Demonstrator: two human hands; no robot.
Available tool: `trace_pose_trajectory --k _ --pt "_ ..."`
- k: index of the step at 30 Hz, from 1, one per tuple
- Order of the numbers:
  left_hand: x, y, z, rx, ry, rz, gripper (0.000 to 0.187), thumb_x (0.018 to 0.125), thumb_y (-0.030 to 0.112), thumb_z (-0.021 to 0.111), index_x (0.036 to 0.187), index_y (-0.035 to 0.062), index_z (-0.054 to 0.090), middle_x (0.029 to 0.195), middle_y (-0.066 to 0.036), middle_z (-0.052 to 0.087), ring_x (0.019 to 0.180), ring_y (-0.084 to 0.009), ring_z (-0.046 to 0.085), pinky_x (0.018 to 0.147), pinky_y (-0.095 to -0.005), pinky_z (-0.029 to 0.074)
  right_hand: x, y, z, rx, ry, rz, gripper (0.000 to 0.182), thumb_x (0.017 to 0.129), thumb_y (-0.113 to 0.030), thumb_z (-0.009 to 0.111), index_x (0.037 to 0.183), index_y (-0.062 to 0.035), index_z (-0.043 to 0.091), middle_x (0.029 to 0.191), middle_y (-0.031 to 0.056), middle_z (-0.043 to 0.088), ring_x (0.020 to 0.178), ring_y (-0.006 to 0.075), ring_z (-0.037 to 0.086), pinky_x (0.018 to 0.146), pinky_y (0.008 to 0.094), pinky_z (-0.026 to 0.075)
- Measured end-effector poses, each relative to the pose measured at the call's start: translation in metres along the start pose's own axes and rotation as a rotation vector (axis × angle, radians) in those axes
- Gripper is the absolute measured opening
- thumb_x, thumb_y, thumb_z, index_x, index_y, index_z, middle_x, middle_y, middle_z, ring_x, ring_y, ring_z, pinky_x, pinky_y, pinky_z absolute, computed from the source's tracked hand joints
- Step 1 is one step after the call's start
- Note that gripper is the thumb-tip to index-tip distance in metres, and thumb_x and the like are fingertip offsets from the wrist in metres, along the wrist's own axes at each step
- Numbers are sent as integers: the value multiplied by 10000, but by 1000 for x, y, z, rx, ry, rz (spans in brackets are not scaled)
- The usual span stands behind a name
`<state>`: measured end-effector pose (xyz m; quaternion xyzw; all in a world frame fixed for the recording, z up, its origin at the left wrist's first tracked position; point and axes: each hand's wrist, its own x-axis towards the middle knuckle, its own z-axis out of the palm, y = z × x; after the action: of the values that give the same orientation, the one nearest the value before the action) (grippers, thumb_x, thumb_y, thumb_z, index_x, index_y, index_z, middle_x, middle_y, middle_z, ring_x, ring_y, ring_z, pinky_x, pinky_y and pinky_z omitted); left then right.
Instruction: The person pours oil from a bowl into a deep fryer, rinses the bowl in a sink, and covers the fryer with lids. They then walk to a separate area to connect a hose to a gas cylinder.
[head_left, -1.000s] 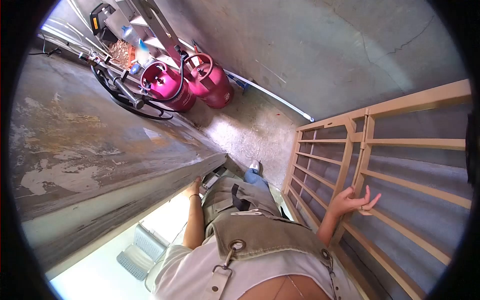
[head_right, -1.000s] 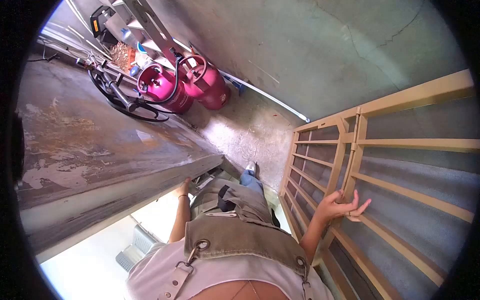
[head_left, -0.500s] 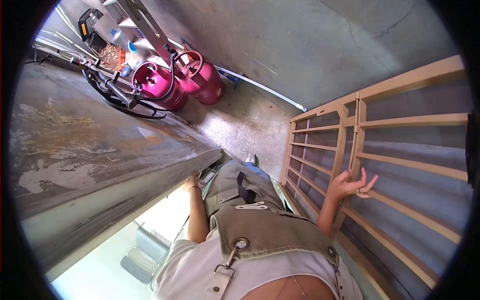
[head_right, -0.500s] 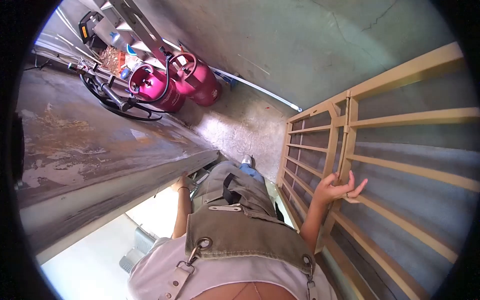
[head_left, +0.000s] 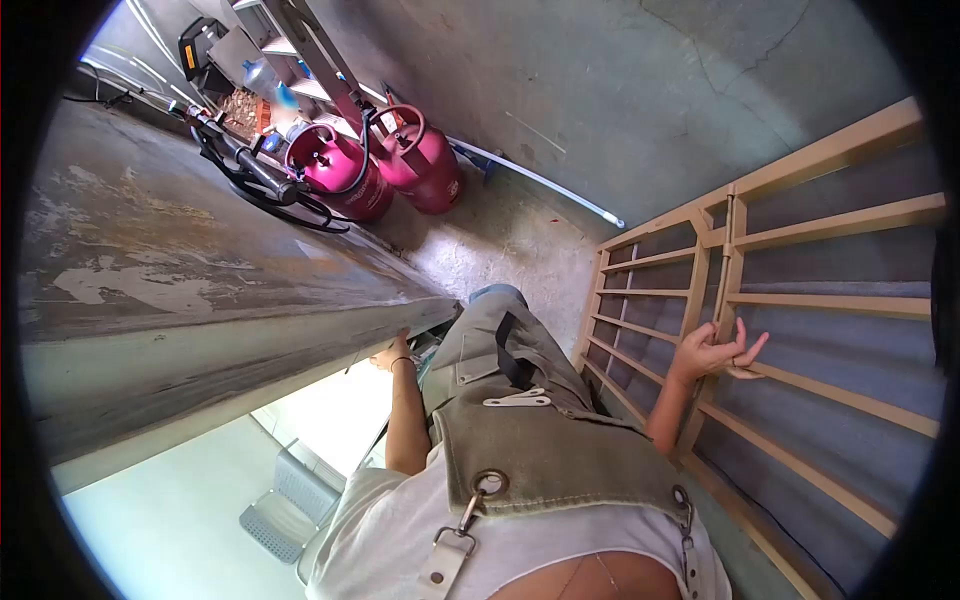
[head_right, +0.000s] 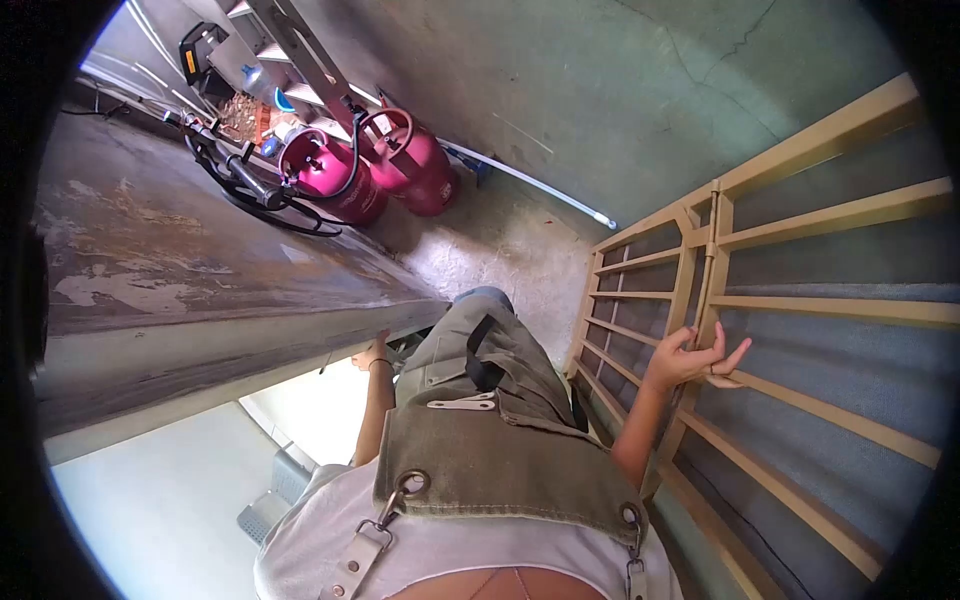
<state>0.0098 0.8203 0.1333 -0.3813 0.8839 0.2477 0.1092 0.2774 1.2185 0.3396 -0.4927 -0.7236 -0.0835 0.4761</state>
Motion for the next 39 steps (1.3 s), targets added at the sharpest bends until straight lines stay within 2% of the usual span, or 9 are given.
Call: trace_pose_trajectory --k 11,13,15,17,18,21,25,31,39 --pt "32 -21 36 67 -40 -127 1013 527 495 781 1295 -14 359 1336 -205 323 1249 -324 275 1010 -432 297 0 3 6 24 26 26 339 744 69 482 1079 54 431 1388 222 149 1234 336 313 701 253 497" --pt "24 -16 33 -744 -899 -327 908 621 498 702 1317 25 361 1407 -168 271 1286 -300 230 1022 -446 265 3 -5 8 46 89 48 356 743 74 478 1094 52 425 1391 220 140 1249 346 300 660 231 497" --pt "-32 36 -1 -624 -1021 -149 828 682 467 641 1339 56 350 1446 -145 222 1307 -295 196 1036 -462 216 5 -4 10 24 108 61 373 741 46 495 1107 41 426 1401 229 161 1267 359 284 814 330 474" --pt "-52 95 -13 -469 -1052 25 850 673 478 637 1340 40 344 1442 -156 225 1308 -312 196 1043 -480 177 10 -4 10 -126 166 28 379 750 -18 520 1117 11 435 1398 240 215 1301 349 252 1000 491 290" --pt "-41 120 -3 -518 -1006 76 854 669 468 639 1335 23 343 1436 -168 231 1307 -309 204 1046 -467 170 6 -2 11 -32 239 25 338 772 -91 532 1097 -34 459 1392 236 263 1314 343 247 1044 562 77" --pt "39 191 65 -685 -775 284 834 656 424 647 1290 -40 368 1387 -216 309 1275 -297 297 1027 -402 238 19 10 1 -65 312 -192 302 774 -23 558 1053 9 447 1415 242 165 1328 360 154 1037 511 194" --pt "124 296 75 -630 -247 312 837 614 390 677 1239 -84 385 1251 -276 444 1143 -364 460 959 -387 363 69 -11 -8 -175 508 -309 298 806 -116 616 1023 -5 446 1340 204 277 1287 337 225 1033 523 177" --pt "198 365 22 -461 154 355 856 656 401 651 1271 -104 337 1297 -303 369 1235 -396 340 1037 -406 281 115 -91 96 59 636 -378 254 807 -66 595 984 -16 421 1219 200 358 1160 291 359 984 437 283" --pt "267 394 2 -306 267 466 828 710 318 609 1283 -166 259 1314 -328 333 1256 -383 317 1063 -370 252 125 -247 290 909 -72 -379 171 807 39 471 963 -7 421 1056 193 491 910 278 532 832 379 441"
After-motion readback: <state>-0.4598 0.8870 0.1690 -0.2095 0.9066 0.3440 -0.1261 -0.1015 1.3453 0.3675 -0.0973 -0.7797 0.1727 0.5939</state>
